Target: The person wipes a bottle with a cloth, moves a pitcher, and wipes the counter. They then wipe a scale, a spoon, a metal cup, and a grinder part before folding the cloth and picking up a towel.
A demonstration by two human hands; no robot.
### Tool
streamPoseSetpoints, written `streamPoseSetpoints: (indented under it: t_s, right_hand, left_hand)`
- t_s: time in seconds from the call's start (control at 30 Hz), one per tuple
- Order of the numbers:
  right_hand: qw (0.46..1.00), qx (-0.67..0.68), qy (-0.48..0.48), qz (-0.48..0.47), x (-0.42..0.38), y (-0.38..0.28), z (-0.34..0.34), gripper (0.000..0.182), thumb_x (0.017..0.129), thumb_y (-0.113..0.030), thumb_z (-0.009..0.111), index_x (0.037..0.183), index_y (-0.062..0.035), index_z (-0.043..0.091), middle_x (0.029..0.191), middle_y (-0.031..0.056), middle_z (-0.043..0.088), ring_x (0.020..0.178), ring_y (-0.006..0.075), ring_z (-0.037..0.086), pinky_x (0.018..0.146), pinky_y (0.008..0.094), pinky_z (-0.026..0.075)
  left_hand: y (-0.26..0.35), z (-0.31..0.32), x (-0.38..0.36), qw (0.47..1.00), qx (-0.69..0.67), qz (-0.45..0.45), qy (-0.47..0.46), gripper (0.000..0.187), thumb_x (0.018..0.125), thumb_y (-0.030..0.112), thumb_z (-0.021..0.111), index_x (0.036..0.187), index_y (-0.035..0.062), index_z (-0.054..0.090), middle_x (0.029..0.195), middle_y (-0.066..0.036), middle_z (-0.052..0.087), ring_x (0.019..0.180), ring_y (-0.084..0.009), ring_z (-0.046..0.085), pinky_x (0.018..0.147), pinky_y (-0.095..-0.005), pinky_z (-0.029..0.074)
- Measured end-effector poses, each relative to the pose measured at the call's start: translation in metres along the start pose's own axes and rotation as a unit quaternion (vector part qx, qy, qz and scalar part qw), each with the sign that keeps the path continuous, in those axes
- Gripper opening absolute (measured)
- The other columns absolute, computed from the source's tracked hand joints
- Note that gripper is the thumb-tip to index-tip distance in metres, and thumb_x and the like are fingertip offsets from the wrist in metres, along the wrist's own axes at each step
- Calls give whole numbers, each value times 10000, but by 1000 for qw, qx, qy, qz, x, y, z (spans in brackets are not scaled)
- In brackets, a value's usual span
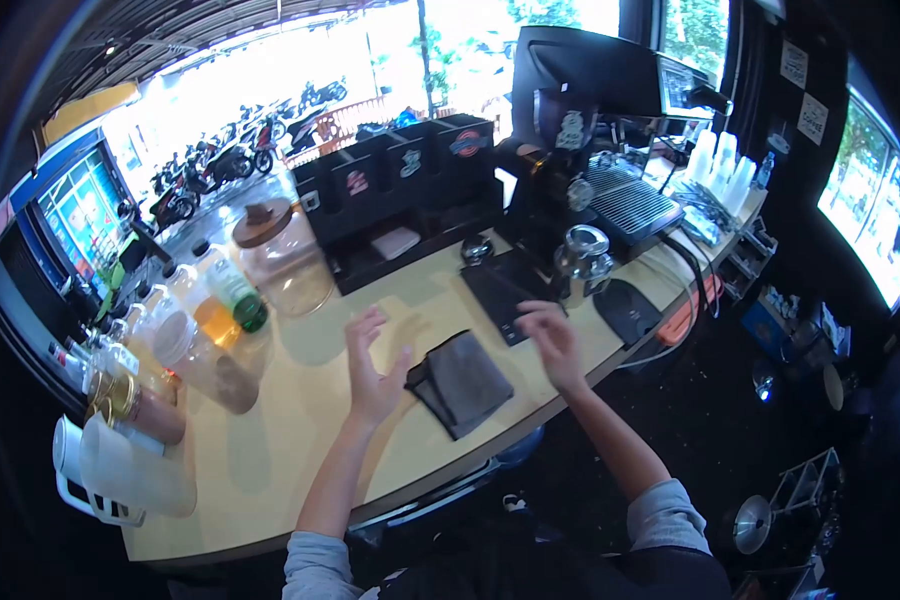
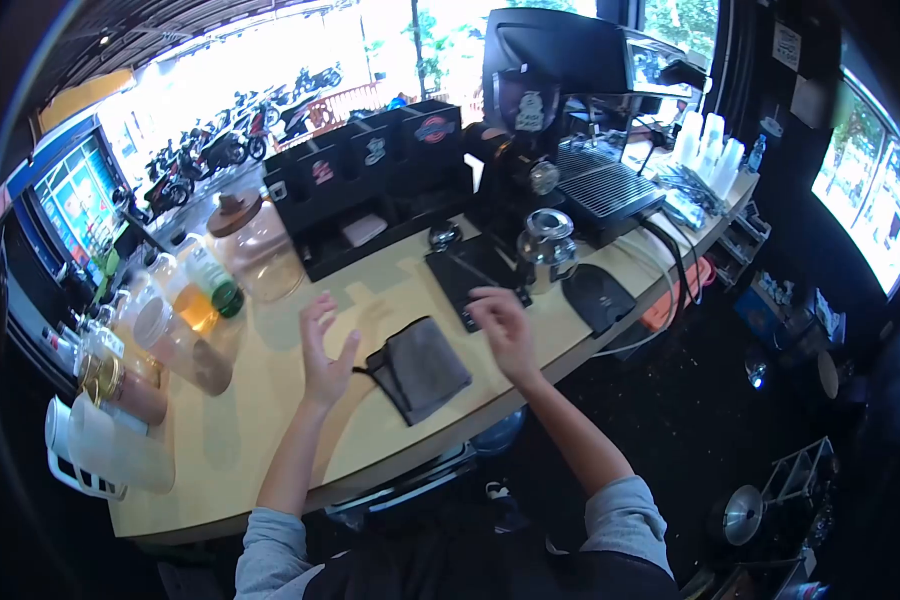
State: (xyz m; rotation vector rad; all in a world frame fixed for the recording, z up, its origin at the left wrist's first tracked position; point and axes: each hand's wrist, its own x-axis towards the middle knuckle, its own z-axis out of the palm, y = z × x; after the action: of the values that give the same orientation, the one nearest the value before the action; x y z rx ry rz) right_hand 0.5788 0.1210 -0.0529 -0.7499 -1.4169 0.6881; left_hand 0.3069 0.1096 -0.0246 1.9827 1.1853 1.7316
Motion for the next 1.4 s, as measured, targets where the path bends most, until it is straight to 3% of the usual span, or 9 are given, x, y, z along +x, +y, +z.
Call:
streamPoseSetpoints:
  t_s: [0.13, 0.2, 0.3, 0.43, 0.83, 1.1, 1.2, 1.3, 1.4]
  right_hand:
    - [972, -96, 214, 32, 21, 25, -98, 216, 888, -45, 550, 1101, -57, 584, 1123, 57, 526, 798, 76, 547, 649, 205, 438]
    - [961, -142, 224, 80, 33, 38, -134, 245, 908, -92, 538, 1149, -47, 553, 1060, 53, 537, 712, 65, 535, 590, 194, 417]
    - [970, -60, 107, 210, 50, 50, -156, 272, 929, -223, 543, 1086, -1, 560, 773, -5, 548, 612, 49, 491, 539, 193, 406]
    - [980, -45, -6, 195, 61, 65, -168, 249, 942, -268, 527, 944, -22, 565, 711, -36, 490, 597, 39, 439, 528, 189, 367]
    - [974, 92, 55, 197, 62, 30, -168, 227, 955, -293, 502, 859, -89, 529, 714, -65, 457, 616, 18, 416, 567, 163, 331]
    - [971, 141, -37, 187, 61, 0, -111, 206, 963, -255, 487, 839, -94, 522, 747, -56, 461, 657, 21, 407, 590, 186, 355]
    - [966, 153, -116, 175, 63, -10, -64, 201, 958, -254, 487, 850, -90, 528, 767, -48, 478, 653, 20, 409, 594, 179, 357]
    - [947, 187, -181, 187, 63, -15, -4, 193, 957, -245, 489, 859, -85, 534, 772, -52, 481, 645, 20, 419, 585, 174, 353]
    - [912, 222, -240, 248, 57, -18, 72, 176, 952, -233, 510, 862, -87, 552, 733, -67, 477, 634, 11, 390, 563, 183, 345]
  left_hand:
    - [2, 68, 18, 992, -50, 46, -104, 345, 772, 39, 638, 1093, 53, 511, 1261, -135, 422, 1133, -255, 472, 900, -372, 426]
    - [6, 94, 21, 986, -96, 11, -139, 296, 778, 40, 635, 1056, 58, 534, 1265, -128, 423, 1116, -246, 484, 883, -359, 440]
    - [6, 116, 20, 978, -120, -23, -166, 286, 803, 47, 627, 1073, 62, 533, 1265, -112, 425, 1050, -197, 524, 847, -311, 457]
    - [3, 125, 14, 971, -156, -60, -171, 241, 826, 38, 613, 1054, 32, 537, 1245, -95, 436, 953, -146, 564, 809, -257, 463]
    - [5, 106, 9, 970, -140, -95, -173, 172, 838, 26, 599, 1000, 4, 548, 1200, -84, 462, 904, -121, 555, 788, -247, 463]
    - [9, 86, 6, 954, -207, -126, -177, 387, 825, 34, 629, 1172, 28, 456, 1209, -87, 453, 984, -138, 518, 820, -260, 461]
    - [12, 65, 13, 946, -195, -181, -183, 659, 776, 114, 719, 1314, 71, 342, 1324, -109, 401, 1175, -204, 450, 949, -342, 415]
    - [12, 47, 14, 973, -122, -115, -156, 1055, 563, 327, 871, 1377, 45, 262, 1396, -159, 351, 1306, -296, 343, 1072, -433, 289]
    - [25, 5, 7, 990, -10, -129, -61, 884, 553, 265, 875, 1261, 0, 416, 1195, -159, 558, 1135, -259, 534, 972, -383, 411]
